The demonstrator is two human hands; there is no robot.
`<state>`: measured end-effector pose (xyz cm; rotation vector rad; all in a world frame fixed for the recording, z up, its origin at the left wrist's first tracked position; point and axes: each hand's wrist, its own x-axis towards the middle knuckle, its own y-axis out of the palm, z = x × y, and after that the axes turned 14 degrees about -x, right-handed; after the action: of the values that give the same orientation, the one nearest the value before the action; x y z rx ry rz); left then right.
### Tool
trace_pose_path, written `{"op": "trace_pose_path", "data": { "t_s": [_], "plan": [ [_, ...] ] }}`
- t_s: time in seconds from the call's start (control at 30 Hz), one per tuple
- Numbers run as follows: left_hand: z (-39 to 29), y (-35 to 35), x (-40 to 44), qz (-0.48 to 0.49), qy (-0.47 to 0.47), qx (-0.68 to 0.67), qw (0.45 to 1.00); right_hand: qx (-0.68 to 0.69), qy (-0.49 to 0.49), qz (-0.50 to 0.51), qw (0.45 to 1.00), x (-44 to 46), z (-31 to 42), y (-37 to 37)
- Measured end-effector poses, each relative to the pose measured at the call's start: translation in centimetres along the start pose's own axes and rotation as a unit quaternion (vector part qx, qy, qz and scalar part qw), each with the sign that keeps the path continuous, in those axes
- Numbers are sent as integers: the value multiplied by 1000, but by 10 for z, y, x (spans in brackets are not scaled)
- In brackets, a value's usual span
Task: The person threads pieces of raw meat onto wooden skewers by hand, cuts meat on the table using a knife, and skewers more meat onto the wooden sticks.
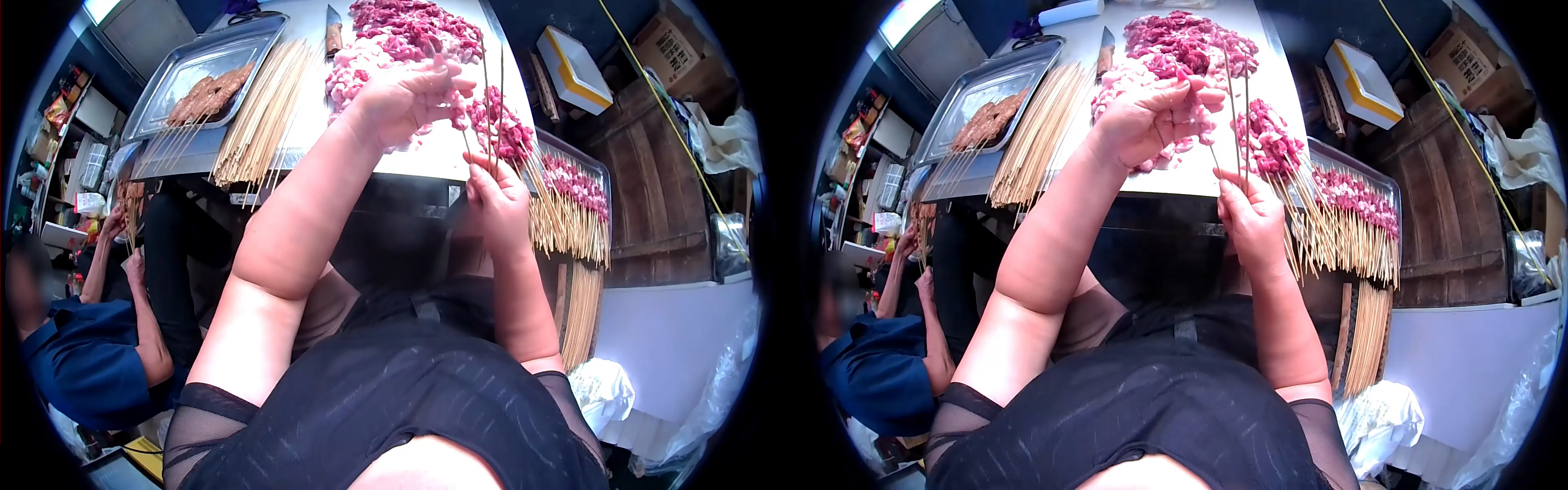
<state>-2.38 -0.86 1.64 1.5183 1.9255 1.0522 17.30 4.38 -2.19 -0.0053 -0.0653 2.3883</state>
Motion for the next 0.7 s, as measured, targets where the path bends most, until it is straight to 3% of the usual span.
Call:
{"op": "trace_pose_path", "data": {
  "t_s": [0.1, 0.2, 0.3, 0.47, 0.7],
  "plan": [
    [-3, -4, 3, -32, 14, 15, 999, -14, 1, 21, 1000, 2, 0, -2],
    [-10, -5, 3, -99, 76, -50, 991, -175, -63, -26, 982, -3, -11, -2],
    [-5, -9, 4, -90, 51, -18, 994, -208, -126, -59, 968, -5, -27, -4],
    [-1, -9, 6, -67, 38, -5, 997, -123, -70, -20, 990, -8, -17, -2],
    [22, 10, 7, -161, 101, -91, 978, -144, -59, -14, 988, -10, -17, 13]
  ]
}}
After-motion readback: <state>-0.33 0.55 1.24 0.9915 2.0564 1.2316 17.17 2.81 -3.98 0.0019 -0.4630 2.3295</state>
